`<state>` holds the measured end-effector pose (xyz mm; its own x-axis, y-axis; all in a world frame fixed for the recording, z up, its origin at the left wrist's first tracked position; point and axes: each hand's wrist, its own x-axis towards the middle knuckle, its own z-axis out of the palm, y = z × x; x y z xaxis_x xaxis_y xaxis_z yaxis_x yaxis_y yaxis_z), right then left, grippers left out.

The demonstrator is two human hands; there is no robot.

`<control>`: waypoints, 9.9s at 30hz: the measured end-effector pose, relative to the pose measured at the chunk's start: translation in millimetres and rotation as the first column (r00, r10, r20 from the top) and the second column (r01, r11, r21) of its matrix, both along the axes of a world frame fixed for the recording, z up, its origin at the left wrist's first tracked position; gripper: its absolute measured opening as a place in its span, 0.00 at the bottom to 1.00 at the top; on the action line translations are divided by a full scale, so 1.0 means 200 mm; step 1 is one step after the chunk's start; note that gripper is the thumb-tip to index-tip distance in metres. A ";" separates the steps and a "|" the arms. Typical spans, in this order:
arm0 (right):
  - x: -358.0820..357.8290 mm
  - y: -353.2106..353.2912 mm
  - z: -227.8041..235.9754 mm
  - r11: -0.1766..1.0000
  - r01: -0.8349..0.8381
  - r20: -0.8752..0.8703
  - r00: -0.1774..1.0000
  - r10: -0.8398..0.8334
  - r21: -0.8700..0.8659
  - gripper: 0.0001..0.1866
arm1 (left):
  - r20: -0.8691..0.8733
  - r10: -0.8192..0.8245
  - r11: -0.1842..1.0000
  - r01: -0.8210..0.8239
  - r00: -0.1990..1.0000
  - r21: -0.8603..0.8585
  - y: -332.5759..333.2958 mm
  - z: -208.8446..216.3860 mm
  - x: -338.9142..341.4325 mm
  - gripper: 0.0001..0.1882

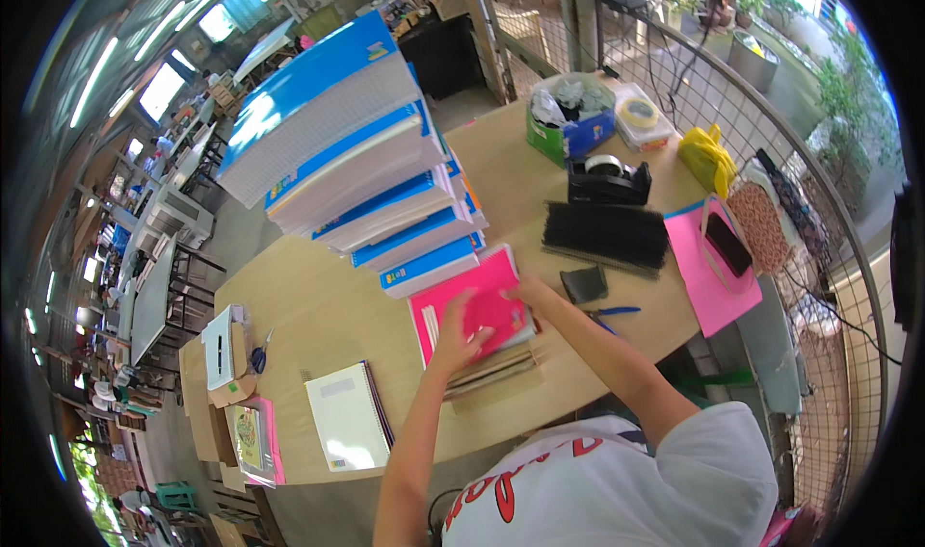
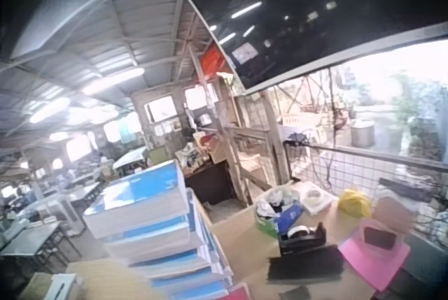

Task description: The person applies pieces of tape to the spines of spiral notebooks using a small piece of dark material to smooth the tape down.

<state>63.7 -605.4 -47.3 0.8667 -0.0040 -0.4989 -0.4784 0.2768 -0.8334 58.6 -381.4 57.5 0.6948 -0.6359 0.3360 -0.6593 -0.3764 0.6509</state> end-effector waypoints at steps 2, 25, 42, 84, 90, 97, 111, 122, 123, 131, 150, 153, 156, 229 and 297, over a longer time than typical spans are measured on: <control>-0.19 -0.01 0.14 0.999 0.039 0.170 0.984 -0.044 0.030 0.18 | -0.087 0.244 0.950 -0.256 0.966 -0.177 0.28 -0.16 0.05 0.36; -0.63 0.38 1.03 0.875 -0.030 0.165 0.978 0.124 -0.482 0.16 | -0.614 0.330 0.746 -0.597 0.717 -0.296 0.81 0.11 -0.25 0.16; -0.74 0.66 0.82 0.769 0.054 0.482 0.806 0.343 -0.637 0.12 | -0.670 0.300 0.710 -0.629 0.679 -0.318 1.14 -0.21 -0.39 0.08; -0.21 -0.64 0.22 -0.282 0.273 0.111 0.871 0.479 -0.920 0.11 | 0.407 0.394 0.897 -0.442 0.824 0.026 -0.26 0.42 -0.77 0.10; -0.26 -0.65 0.56 -0.094 0.331 0.236 0.819 0.523 -0.939 0.15 | 0.373 0.398 0.893 -0.447 0.838 0.051 -0.24 0.37 -0.77 0.14; -0.80 -0.32 0.63 0.730 0.239 0.395 0.917 0.047 -0.640 0.19 | -0.138 0.838 0.354 -0.717 0.528 -0.600 0.26 0.20 -0.75 0.42; -0.79 -0.23 0.59 0.878 0.179 0.330 0.944 -0.025 -0.444 0.18 | 0.123 0.797 0.578 -0.690 0.591 -0.435 0.32 0.39 -0.80 0.46; -0.82 -0.26 0.94 0.736 0.025 0.532 0.707 0.466 -0.677 0.14 | 0.248 0.351 0.930 -0.367 0.903 0.024 -0.22 0.44 -0.68 0.08; -0.81 -0.26 0.96 0.682 -0.012 0.489 0.687 0.538 -0.732 0.14 | 0.238 0.345 0.933 -0.359 0.908 0.016 -0.22 0.44 -0.68 0.08; -0.73 -0.22 0.95 0.737 -0.064 0.505 0.688 0.521 -0.673 0.11 | 0.245 0.374 0.920 -0.392 0.894 0.026 -0.21 0.42 -0.73 0.08; -0.78 -0.24 0.97 0.692 -0.185 0.600 0.379 0.705 -0.697 0.09 | 0.466 0.180 0.982 -0.189 0.866 -0.029 -0.13 0.32 -0.83 0.10; -0.80 -0.25 1.00 0.614 -0.285 0.496 0.391 0.775 -0.736 0.12 | 0.447 0.188 0.982 -0.181 0.875 -0.058 -0.13 0.32 -0.81 0.11; -0.83 -0.21 0.97 0.599 -0.052 0.545 0.359 0.758 -0.799 0.15 | 0.406 0.217 0.976 -0.199 0.888 -0.087 -0.15 0.35 -0.78 0.12; -0.26 -0.39 0.88 0.157 -0.333 0.060 0.283 0.957 -0.930 0.32 | 0.256 0.308 0.948 -0.320 0.916 0.003 -0.17 0.33 -0.72 0.30; -0.82 -0.14 0.96 0.684 0.054 0.567 0.609 0.555 -0.728 0.11 | 0.266 0.285 0.950 -0.308 0.921 0.049 -0.18 0.45 -0.67 0.11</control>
